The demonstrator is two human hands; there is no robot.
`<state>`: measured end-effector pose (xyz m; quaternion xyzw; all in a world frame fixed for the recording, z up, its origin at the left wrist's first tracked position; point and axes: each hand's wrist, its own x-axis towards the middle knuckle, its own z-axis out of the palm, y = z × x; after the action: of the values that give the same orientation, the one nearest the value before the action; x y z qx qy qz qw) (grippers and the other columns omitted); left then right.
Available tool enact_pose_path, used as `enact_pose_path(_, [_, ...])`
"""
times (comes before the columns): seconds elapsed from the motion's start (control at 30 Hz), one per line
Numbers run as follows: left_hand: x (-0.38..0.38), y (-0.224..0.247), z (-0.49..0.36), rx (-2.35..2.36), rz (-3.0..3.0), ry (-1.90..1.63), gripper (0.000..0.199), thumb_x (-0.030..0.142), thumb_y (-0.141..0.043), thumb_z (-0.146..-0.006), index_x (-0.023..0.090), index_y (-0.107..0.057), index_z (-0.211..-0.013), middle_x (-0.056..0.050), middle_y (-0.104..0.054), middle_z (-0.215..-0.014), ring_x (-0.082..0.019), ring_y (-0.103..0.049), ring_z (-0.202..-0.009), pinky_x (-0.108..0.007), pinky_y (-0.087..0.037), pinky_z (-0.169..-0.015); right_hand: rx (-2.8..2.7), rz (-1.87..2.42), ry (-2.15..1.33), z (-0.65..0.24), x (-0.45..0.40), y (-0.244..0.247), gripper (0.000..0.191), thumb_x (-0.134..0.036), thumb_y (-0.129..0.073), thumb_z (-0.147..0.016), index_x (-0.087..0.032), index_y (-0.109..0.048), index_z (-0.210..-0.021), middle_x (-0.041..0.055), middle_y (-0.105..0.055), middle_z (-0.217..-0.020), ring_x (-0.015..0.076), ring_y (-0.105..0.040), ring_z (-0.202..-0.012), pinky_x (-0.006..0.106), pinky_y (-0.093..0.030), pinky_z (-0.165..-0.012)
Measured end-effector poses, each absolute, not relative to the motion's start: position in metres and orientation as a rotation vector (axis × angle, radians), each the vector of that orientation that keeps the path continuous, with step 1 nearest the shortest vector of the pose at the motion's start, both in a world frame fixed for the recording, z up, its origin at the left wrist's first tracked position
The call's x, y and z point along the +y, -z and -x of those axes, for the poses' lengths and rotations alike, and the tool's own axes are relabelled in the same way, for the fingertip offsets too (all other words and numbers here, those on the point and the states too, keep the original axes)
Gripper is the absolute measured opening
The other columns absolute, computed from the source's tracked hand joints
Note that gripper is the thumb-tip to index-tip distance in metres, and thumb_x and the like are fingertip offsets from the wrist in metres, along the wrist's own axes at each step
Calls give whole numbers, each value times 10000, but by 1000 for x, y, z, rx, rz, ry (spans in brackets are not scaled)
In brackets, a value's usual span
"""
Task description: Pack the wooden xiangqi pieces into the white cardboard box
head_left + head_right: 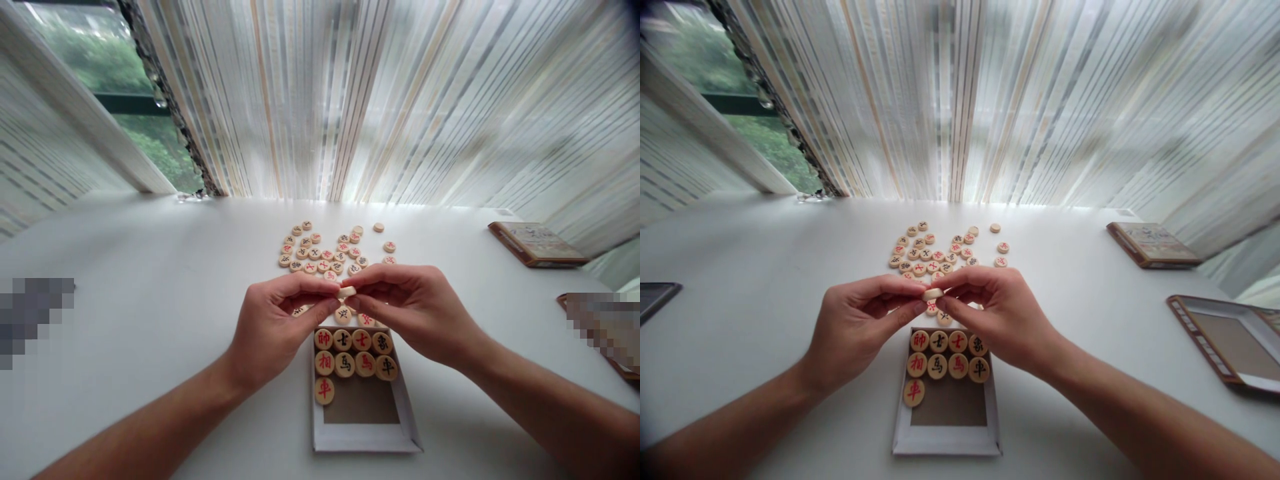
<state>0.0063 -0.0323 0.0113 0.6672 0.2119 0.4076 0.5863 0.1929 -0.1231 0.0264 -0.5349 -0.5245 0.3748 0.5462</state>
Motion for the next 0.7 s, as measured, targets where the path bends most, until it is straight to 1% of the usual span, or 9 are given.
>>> enact_pose_path(0.1, [-32, -10, -6, 483, -1537, -952, 210, 84, -911, -776, 188, -868, -953, -27, -862, -967, -167, -826, -908, -206, -680, -881, -1226, 1256, -904, -194, -123, -26, 260, -339, -935, -796, -228, -872, -1022, 75, -842, -908, 227, -793, -822, 334, -670, -772])
enact_pose_path(0.27, [-31, -9, -8, 471, -1444, -920, 283, 54, -929, -742, 202, -870, -975, -19, -865, -966, -173, -831, -912, -201, -683, -869, -1175, 1201, -954, -193, -123, -27, 262, -246, -958, -768, -232, -871, -1014, 58, -845, -932, 190, -789, -823, 275, -661, -765])
enact_pose_path(0.37, [-30, -8, -8, 450, -1412, -900, 293, 76, -919, -770, 215, -867, -1023, -23, -866, -994, -180, -833, -940, -214, -685, -881, -1132, 1179, -993, -193, -123, -27, 322, -220, -967, -752, -228, -864, -1057, 60, -844, -917, 175, -776, -766, 268, -659, -714])
enact_pose_path(0.5, [-29, -8, -7, 451, -1399, -863, 237, 117, -893, -822, 218, -871, -1035, -32, -867, -1021, -179, -836, -944, -206, -685, -876, -1098, 1155, -1012, -191, -124, -27, 362, -187, -975, -733, -235, -866, -1075, 48, -832, -832, 158, -758, -691, 237, -638, -633])
enact_pose_path(0.6, [-28, -7, -6, 441, -1375, -828, 274, 115, -897, -818, 235, -868, -1062, -22, -868, -1033, -173, -837, -952, -188, -679, -879, -1087, 1160, -1024, -192, -124, -27, 361, -180, -971, -736, -241, -870, -1077, 42, -826, -811, 144, -748, -675, 215, -625, -616])
enact_pose_path(0.7, [-28, -7, -6, 443, -1346, -815, 298, 117, -916, -792, 223, -866, -1066, -30, -868, -1027, -182, -840, -944, -191, -682, -871, -1079, 1201, -1065, -195, -122, -27, 327, -219, -960, -761, -224, -873, -1076, 53, -818, -798, 132, -729, -656, 204, -617, -606])
